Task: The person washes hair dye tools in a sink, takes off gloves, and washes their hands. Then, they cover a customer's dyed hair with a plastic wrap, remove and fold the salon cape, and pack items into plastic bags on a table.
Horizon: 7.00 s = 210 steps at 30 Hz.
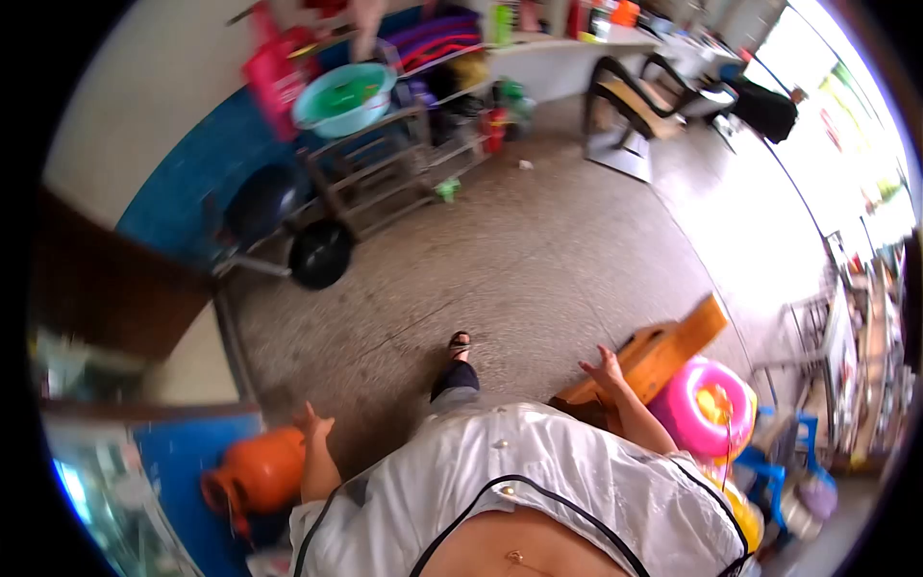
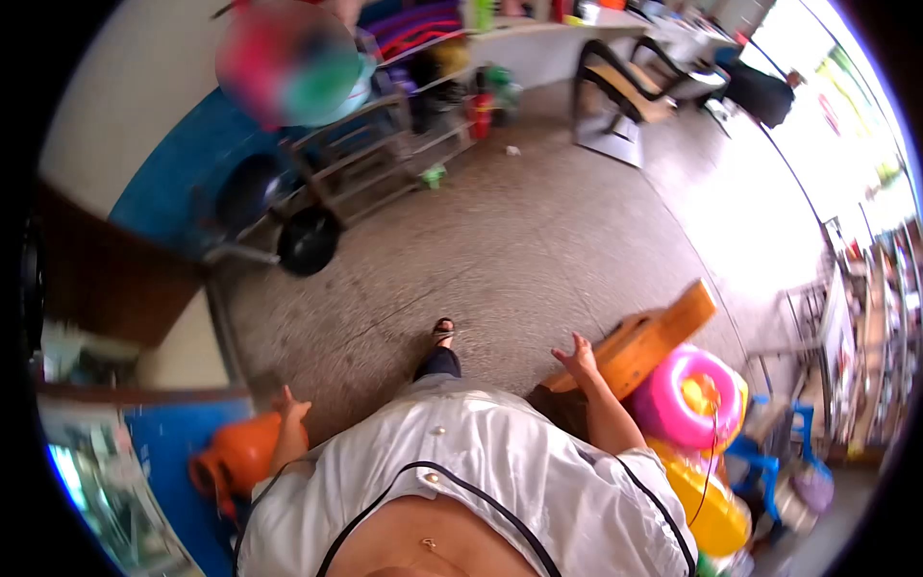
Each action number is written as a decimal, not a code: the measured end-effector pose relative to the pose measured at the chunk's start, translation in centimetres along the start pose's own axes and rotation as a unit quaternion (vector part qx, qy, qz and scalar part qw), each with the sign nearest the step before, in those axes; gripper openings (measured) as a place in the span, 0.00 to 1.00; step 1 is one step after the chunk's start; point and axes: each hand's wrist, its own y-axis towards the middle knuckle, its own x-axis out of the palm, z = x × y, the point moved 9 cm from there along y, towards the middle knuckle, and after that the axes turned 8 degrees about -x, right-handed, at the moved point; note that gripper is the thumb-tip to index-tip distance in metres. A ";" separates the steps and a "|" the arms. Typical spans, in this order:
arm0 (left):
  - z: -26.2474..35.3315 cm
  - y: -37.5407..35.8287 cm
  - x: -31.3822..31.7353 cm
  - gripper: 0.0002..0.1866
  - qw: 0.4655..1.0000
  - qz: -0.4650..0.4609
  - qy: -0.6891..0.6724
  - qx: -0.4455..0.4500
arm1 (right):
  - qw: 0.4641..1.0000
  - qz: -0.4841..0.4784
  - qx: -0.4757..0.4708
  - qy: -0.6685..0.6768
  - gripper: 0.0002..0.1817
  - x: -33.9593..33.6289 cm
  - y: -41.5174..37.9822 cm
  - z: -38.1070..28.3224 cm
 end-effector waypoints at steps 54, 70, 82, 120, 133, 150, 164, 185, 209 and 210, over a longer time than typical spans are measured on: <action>142.8 -111.3 34.5 0.21 0.588 0.013 0.262 0.765 | 0.349 0.575 0.502 0.544 0.05 -33.5 4.6 60.9; 135.3 -121.9 57.3 0.17 0.633 0.043 0.380 0.673 | 0.372 0.510 0.546 0.550 0.09 -43.1 -8.6 82.2; 133.8 -138.8 69.4 0.18 0.608 0.008 0.389 0.692 | 0.383 0.485 0.540 0.572 0.02 -46.1 -10.2 94.7; 117.8 -163.1 104.7 0.23 0.326 -0.048 0.578 0.746 | 0.102 0.549 0.649 0.517 0.04 -41.0 -29.1 95.8; 107.5 -168.5 119.5 0.14 0.168 0.083 0.723 0.665 | 0.156 0.607 0.709 0.324 0.10 -44.7 -33.9 94.0; 75.8 -175.3 128.1 0.20 0.144 -0.070 0.632 0.759 | 0.384 0.383 0.782 0.307 0.06 -28.8 -53.3 96.2; 78.5 -172.3 128.6 0.18 0.483 -0.061 0.593 0.642 | 0.178 0.681 0.579 0.412 0.11 -49.5 -83.7 119.1; 65.2 -174.0 122.8 0.23 0.440 0.107 0.592 0.667 | 0.158 0.872 0.356 0.297 0.10 -61.7 -122.1 156.1; 46.7 -195.5 132.9 0.18 0.379 0.182 0.577 0.700 | 0.471 0.713 0.464 0.234 0.22 -67.1 -121.8 187.1; 46.2 -195.6 132.4 0.18 0.385 0.178 0.567 0.705 | 0.390 0.769 0.430 0.268 0.24 -66.2 -123.0 187.5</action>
